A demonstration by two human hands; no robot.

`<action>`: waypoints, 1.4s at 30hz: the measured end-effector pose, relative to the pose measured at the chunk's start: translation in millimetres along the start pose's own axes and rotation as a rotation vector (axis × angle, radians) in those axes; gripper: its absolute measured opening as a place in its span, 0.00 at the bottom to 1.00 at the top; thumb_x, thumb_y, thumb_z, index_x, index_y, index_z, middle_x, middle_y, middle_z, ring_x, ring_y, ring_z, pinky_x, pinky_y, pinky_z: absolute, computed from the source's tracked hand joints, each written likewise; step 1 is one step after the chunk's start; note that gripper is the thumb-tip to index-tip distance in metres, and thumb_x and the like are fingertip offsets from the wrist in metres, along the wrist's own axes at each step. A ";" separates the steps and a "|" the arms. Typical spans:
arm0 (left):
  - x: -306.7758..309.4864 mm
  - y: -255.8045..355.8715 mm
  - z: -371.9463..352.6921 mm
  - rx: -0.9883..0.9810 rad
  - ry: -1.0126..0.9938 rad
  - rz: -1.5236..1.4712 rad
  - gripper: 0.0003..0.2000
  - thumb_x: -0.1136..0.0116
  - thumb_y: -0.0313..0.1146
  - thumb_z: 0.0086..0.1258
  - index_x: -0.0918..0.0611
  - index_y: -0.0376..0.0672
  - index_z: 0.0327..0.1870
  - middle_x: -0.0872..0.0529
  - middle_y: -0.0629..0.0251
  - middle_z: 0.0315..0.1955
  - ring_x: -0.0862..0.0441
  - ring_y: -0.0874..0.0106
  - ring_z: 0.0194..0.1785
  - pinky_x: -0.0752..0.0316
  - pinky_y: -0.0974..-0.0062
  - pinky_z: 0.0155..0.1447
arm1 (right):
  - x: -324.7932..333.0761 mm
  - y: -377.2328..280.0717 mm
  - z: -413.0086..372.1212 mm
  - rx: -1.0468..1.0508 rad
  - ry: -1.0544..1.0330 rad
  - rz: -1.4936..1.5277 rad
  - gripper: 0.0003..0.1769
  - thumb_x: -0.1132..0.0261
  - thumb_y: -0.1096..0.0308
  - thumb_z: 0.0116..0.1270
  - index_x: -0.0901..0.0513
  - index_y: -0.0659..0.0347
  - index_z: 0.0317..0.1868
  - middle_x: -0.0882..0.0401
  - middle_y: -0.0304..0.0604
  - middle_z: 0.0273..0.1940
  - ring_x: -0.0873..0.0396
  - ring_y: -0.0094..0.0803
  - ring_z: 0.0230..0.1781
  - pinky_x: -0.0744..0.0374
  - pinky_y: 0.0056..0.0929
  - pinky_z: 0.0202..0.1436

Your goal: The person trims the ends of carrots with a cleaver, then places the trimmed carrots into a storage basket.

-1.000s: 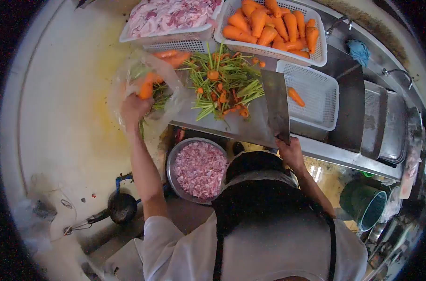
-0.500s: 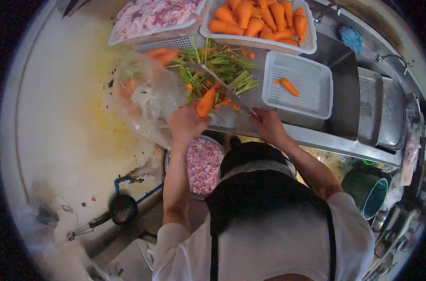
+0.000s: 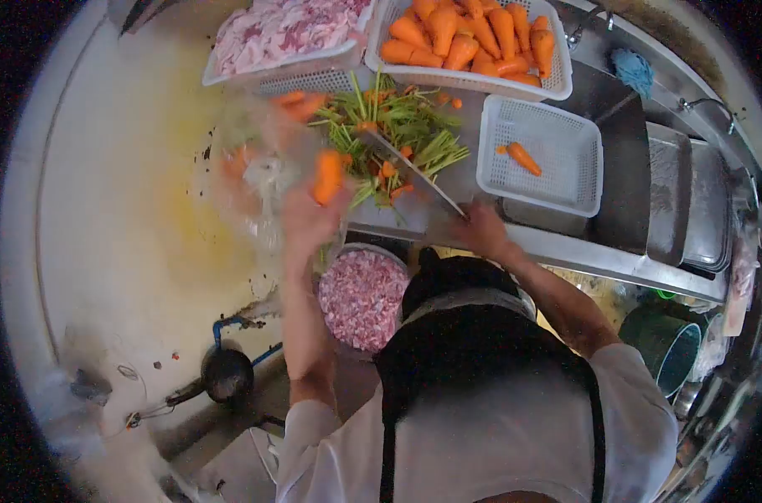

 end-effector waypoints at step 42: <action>-56.0 -36.6 -40.3 0.293 -0.196 -0.047 0.25 0.29 0.29 0.55 0.23 0.37 0.55 0.16 0.59 0.42 0.19 0.66 0.46 0.24 0.70 0.52 | 4.5 -72.1 2.0 0.455 0.134 -0.122 0.23 0.34 0.60 0.61 0.24 0.54 0.56 0.17 0.49 0.26 0.18 0.51 0.28 0.21 0.50 0.33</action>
Point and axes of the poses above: each hand's wrist, its own z-axis towards the middle knuckle, its own x-axis out of the back of the hand, y = z × x, the point moved 3 cm from there along z, towards the middle knuckle
